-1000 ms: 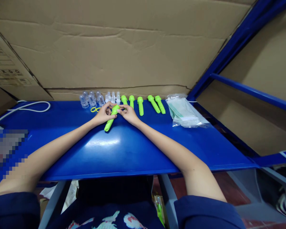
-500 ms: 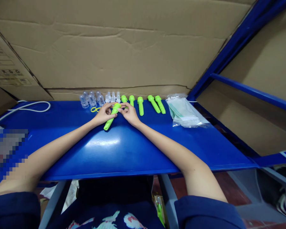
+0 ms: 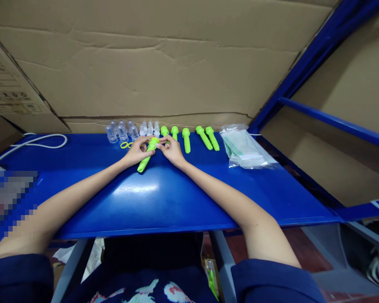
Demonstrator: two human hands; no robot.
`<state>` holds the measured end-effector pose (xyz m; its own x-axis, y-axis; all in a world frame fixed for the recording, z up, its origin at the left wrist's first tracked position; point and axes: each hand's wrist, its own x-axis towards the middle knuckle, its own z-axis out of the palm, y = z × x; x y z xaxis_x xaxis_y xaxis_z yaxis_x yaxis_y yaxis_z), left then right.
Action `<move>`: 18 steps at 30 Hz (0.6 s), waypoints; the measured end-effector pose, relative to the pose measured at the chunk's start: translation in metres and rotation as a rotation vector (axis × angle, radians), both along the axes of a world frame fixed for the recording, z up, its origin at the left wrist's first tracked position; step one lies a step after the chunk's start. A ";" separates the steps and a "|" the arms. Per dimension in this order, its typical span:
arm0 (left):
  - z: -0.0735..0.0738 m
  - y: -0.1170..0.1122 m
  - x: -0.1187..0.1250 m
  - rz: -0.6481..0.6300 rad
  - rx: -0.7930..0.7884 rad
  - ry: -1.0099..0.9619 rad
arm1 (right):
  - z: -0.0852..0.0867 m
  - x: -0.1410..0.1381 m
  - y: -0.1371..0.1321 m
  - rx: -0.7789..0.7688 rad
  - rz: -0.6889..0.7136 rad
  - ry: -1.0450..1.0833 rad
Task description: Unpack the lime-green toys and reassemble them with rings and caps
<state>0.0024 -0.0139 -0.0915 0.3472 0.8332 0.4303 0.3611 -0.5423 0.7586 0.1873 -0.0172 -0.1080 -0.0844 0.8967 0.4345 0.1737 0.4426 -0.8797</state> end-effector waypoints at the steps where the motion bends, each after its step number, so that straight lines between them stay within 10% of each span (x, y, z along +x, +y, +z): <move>1: 0.000 0.000 0.000 0.006 0.004 0.003 | 0.000 0.000 0.000 -0.001 -0.005 0.003; 18: 0.002 -0.006 0.003 0.073 0.020 -0.086 | -0.001 -0.001 0.001 0.043 -0.025 -0.007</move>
